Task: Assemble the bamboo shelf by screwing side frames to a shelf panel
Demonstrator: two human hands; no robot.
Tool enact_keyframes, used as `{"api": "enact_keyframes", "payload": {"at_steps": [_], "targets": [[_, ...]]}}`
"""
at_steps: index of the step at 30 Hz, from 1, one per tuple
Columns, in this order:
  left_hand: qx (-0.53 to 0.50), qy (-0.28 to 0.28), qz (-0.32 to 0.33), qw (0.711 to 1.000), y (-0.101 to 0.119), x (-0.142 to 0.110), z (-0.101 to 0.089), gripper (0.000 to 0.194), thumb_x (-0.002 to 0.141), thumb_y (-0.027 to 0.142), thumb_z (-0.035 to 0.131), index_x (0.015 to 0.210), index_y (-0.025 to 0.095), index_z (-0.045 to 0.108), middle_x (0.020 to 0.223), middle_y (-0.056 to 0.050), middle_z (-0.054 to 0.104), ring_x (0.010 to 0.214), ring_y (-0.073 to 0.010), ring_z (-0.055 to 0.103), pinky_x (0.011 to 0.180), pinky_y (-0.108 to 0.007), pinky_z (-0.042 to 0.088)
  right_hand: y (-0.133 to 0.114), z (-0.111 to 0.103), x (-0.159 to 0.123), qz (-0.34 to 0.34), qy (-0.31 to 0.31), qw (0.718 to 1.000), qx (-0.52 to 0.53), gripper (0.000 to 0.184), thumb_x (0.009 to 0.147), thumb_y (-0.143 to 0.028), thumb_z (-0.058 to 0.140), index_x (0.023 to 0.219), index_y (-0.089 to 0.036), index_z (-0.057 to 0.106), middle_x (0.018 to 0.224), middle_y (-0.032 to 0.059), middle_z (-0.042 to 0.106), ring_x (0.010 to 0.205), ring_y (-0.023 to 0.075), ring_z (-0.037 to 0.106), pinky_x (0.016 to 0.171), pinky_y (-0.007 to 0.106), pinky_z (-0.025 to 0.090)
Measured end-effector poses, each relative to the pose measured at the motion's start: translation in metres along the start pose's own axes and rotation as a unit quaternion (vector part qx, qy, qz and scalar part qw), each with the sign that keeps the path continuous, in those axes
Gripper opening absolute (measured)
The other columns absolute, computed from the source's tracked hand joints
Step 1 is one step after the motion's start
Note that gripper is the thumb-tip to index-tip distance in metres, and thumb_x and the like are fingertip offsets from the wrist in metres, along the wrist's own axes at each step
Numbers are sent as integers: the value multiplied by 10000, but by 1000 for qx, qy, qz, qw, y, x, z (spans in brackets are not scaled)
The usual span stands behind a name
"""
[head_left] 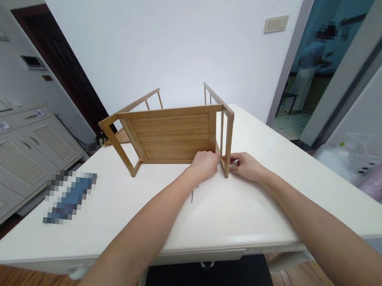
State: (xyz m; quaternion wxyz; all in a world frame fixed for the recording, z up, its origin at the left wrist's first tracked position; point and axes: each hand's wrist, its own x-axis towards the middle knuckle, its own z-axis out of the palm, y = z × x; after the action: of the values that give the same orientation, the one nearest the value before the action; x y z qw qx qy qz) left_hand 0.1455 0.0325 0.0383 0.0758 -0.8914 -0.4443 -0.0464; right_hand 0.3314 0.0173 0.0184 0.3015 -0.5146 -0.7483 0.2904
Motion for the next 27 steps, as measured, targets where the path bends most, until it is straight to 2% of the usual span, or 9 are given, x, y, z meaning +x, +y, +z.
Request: {"api": "enact_keyframes", "payload": {"at_steps": [5, 11, 15, 20, 27], "targets": [[8, -3, -6, 1000, 1, -1, 1, 289, 879, 180, 458, 1127, 164, 605, 956, -141, 732, 915, -288, 703, 762, -369, 518, 6, 9, 4, -3, 43, 999, -17, 313, 738, -286, 631, 1014, -196, 747, 813, 9, 718, 732, 164, 578, 685, 263, 448], [13, -1, -13, 1000, 3, -2, 1, 285, 901, 202, 429, 1121, 165, 606, 950, -139, 734, 910, -288, 704, 773, -376, 518, 6, 15, 8, 19, 104, 985, -139, 191, 801, -209, 574, 870, -178, 749, 770, 34, 698, 684, 152, 572, 668, 253, 411], [18, 0, -17, 1000, 4, -2, 1, 284, 898, 200, 426, 1117, 169, 605, 948, -132, 734, 905, -289, 704, 774, -380, 519, 7, 18, 11, 2, 100, 978, -184, 172, 832, -203, 569, 814, -162, 735, 795, 49, 690, 711, 152, 578, 653, 232, 395], [16, -11, -26, 999, 4, -1, -1, 266, 902, 207, 431, 1094, 170, 612, 969, -130, 730, 934, -280, 698, 811, -376, 513, 6, 20, 11, 11, 84, 974, -212, 162, 867, -229, 573, 848, -153, 715, 809, 59, 671, 751, 156, 581, 663, 222, 395], [13, -12, -16, 1000, 4, -2, -2, 255, 901, 214, 427, 1057, 179, 625, 956, -121, 729, 907, -269, 697, 787, -362, 510, 6, 22, 12, -2, 70, 970, -234, 159, 890, -187, 537, 877, -168, 694, 915, 81, 664, 846, 175, 598, 741, 230, 424]]}}
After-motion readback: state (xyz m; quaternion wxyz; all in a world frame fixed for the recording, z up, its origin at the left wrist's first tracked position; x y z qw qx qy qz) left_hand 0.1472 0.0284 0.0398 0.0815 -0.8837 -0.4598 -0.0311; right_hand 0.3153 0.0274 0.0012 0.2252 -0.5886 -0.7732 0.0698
